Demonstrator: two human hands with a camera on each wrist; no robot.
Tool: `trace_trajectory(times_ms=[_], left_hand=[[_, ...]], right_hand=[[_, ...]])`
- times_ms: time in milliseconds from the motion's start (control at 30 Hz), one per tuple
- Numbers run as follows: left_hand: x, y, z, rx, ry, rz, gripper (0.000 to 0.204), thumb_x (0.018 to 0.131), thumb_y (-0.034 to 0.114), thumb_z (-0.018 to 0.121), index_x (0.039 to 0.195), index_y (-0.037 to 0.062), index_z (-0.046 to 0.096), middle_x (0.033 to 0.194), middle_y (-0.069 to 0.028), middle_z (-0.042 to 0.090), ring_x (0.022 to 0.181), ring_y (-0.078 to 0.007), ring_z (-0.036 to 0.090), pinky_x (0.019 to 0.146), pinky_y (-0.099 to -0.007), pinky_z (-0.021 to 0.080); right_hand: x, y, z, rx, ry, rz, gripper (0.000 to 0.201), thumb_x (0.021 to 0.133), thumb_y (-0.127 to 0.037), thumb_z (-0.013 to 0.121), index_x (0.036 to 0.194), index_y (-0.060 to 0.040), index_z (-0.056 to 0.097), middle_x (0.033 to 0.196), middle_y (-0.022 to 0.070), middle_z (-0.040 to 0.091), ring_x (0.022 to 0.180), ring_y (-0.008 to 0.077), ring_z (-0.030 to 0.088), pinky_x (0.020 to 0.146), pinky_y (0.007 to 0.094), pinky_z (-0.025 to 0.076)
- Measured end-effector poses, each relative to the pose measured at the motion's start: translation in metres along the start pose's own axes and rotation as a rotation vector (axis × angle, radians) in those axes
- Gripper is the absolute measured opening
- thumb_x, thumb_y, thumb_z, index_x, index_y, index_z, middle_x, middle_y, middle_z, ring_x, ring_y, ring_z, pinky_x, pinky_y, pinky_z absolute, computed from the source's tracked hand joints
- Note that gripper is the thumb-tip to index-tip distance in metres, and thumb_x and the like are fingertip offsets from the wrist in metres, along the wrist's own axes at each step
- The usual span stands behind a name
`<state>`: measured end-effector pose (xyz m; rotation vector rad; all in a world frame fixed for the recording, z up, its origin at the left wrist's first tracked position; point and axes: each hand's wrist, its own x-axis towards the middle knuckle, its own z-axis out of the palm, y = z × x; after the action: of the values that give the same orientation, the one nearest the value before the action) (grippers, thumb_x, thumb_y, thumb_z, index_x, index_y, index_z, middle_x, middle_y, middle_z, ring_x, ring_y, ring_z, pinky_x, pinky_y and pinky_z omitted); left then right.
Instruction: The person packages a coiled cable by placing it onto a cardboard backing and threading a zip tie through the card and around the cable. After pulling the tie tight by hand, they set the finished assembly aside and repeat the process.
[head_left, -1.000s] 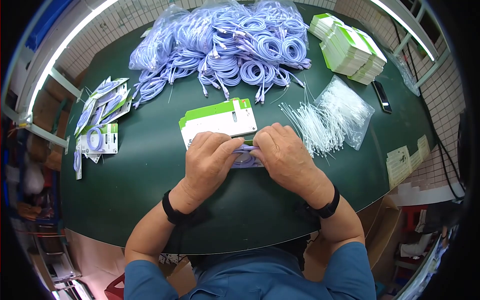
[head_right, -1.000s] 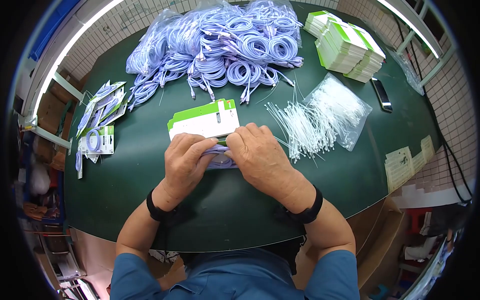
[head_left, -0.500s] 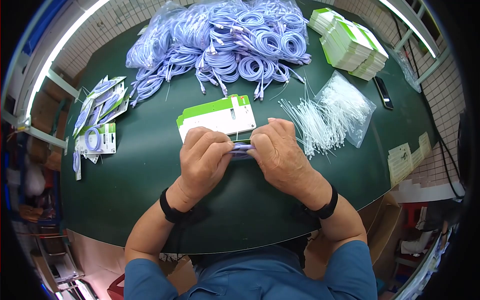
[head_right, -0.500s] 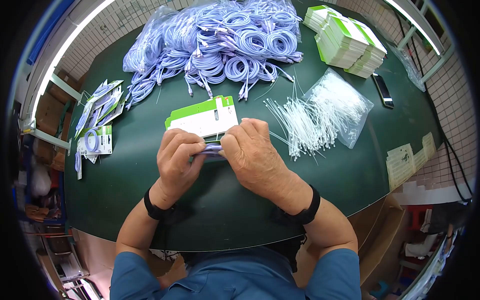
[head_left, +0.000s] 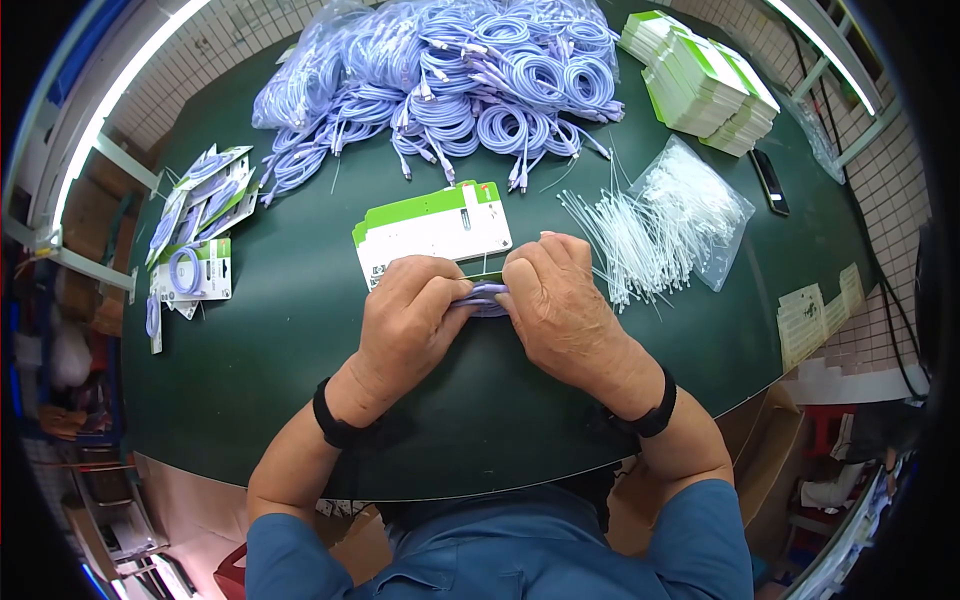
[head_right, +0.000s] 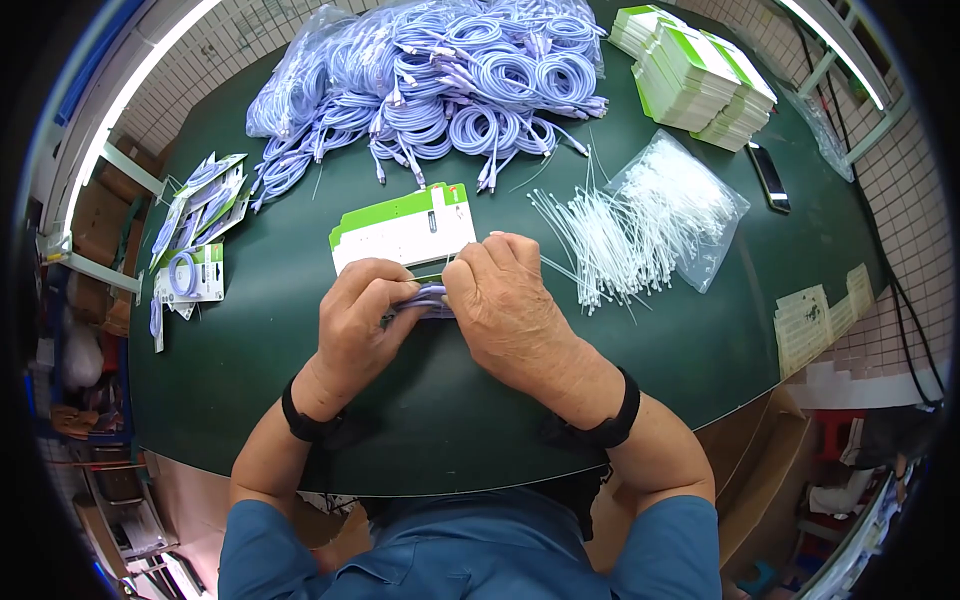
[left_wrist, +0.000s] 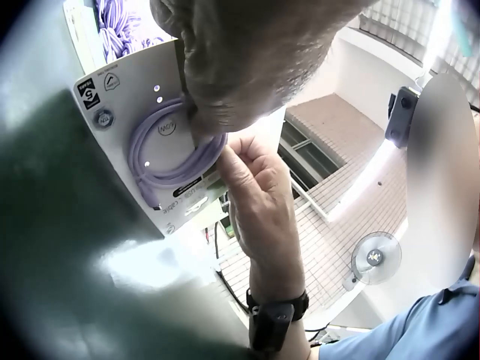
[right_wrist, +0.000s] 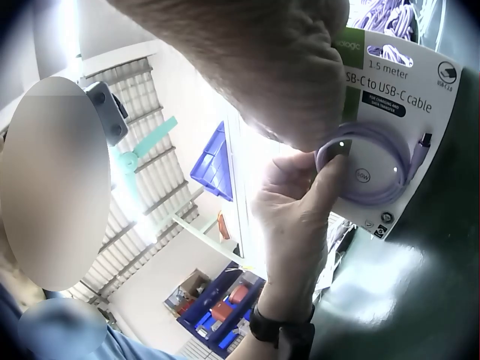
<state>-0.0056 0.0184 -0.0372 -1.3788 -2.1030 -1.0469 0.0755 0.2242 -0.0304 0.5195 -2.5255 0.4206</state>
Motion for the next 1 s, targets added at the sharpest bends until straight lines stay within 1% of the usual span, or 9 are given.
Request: trace_trajectory(times_ms=[100, 233, 333, 467, 600, 767, 867, 900, 1000], left_hand=[[0.001, 0.000, -0.002, -0.040, -0.030, -0.011, 0.030, 0.074, -0.007, 0.086, 0.095, 0.0029, 0.068, 0.097, -0.0097, 0.072, 0.085, -0.0277, 0.070, 0.072, -0.0373, 0.058], [-0.001, 0.000, -0.002, -0.032, -0.036, -0.004, 0.031, 0.074, -0.005, 0.089, 0.097, 0.0025, 0.069, 0.098, -0.0097, 0.073, 0.086, -0.0271, 0.071, 0.072, -0.0361, 0.059], [-0.001, 0.001, 0.001, -0.008, -0.011, 0.022, 0.031, 0.073, -0.004, 0.090, 0.096, 0.0023, 0.069, 0.098, -0.0100, 0.073, 0.084, -0.0273, 0.072, 0.071, -0.0360, 0.059], [-0.002, 0.005, 0.001, 0.024, -0.012, 0.010, 0.025, 0.076, 0.000, 0.087, 0.095, 0.0023, 0.071, 0.096, -0.0090, 0.071, 0.083, -0.0275, 0.071, 0.072, -0.0382, 0.058], [-0.001, 0.006, -0.001, 0.029, -0.011, 0.025, 0.022, 0.077, -0.002, 0.085, 0.094, 0.0014, 0.072, 0.095, -0.0090, 0.071, 0.081, -0.0270, 0.071, 0.069, -0.0374, 0.058], [-0.002, 0.006, -0.001, 0.044, 0.001, 0.067, 0.022, 0.077, -0.003, 0.085, 0.095, 0.0006, 0.073, 0.094, -0.0096, 0.071, 0.081, -0.0277, 0.072, 0.069, -0.0385, 0.059], [-0.002, 0.004, 0.002, 0.039, 0.032, 0.085, 0.023, 0.077, -0.002, 0.085, 0.095, 0.0005, 0.073, 0.094, -0.0099, 0.071, 0.080, -0.0281, 0.072, 0.069, -0.0387, 0.059], [-0.002, 0.004, 0.002, 0.032, 0.035, 0.084, 0.023, 0.076, -0.002, 0.086, 0.095, 0.0005, 0.073, 0.094, -0.0101, 0.071, 0.080, -0.0283, 0.072, 0.069, -0.0387, 0.059], [-0.003, 0.002, 0.002, 0.015, 0.048, 0.073, 0.024, 0.075, -0.002, 0.087, 0.094, 0.0004, 0.072, 0.094, -0.0106, 0.072, 0.080, -0.0287, 0.073, 0.070, -0.0386, 0.060]], right_hand=[[0.000, 0.001, -0.001, 0.034, 0.008, -0.010, 0.020, 0.083, -0.008, 0.071, 0.096, -0.0048, 0.056, 0.099, 0.0134, 0.059, 0.100, 0.0321, 0.059, 0.099, 0.0473, 0.040], [0.000, -0.001, -0.007, 0.067, -0.078, 0.040, 0.026, 0.082, -0.001, 0.073, 0.103, -0.0016, 0.058, 0.107, 0.0142, 0.060, 0.105, 0.0345, 0.059, 0.100, 0.0488, 0.042], [0.001, -0.001, -0.006, 0.095, -0.020, 0.003, 0.024, 0.080, 0.000, 0.073, 0.099, -0.0020, 0.058, 0.104, 0.0142, 0.062, 0.101, 0.0341, 0.060, 0.095, 0.0465, 0.044], [0.002, 0.003, -0.007, 0.137, 0.019, 0.002, 0.023, 0.080, -0.001, 0.076, 0.096, -0.0028, 0.059, 0.100, 0.0129, 0.064, 0.095, 0.0331, 0.062, 0.090, 0.0446, 0.046], [0.004, 0.005, -0.012, 0.159, 0.013, 0.031, 0.021, 0.081, -0.002, 0.078, 0.093, -0.0044, 0.061, 0.095, 0.0104, 0.065, 0.090, 0.0307, 0.063, 0.087, 0.0433, 0.047], [0.004, 0.012, -0.022, 0.177, -0.105, 0.072, 0.022, 0.083, -0.006, 0.082, 0.096, -0.0050, 0.064, 0.099, 0.0089, 0.067, 0.093, 0.0303, 0.064, 0.087, 0.0435, 0.049], [0.007, 0.019, -0.033, 0.361, -0.033, 0.103, 0.020, 0.084, -0.005, 0.082, 0.099, -0.0034, 0.069, 0.097, 0.0094, 0.071, 0.088, 0.0310, 0.067, 0.081, 0.0434, 0.053], [0.006, 0.026, -0.038, 0.341, -0.047, 0.107, 0.020, 0.084, -0.005, 0.082, 0.099, -0.0034, 0.069, 0.097, 0.0094, 0.071, 0.088, 0.0310, 0.067, 0.081, 0.0434, 0.053], [0.006, 0.051, -0.046, 0.420, 0.146, 0.422, 0.014, 0.086, -0.003, 0.080, 0.098, -0.0021, 0.073, 0.092, 0.0117, 0.073, 0.079, 0.0321, 0.069, 0.075, 0.0440, 0.057]])
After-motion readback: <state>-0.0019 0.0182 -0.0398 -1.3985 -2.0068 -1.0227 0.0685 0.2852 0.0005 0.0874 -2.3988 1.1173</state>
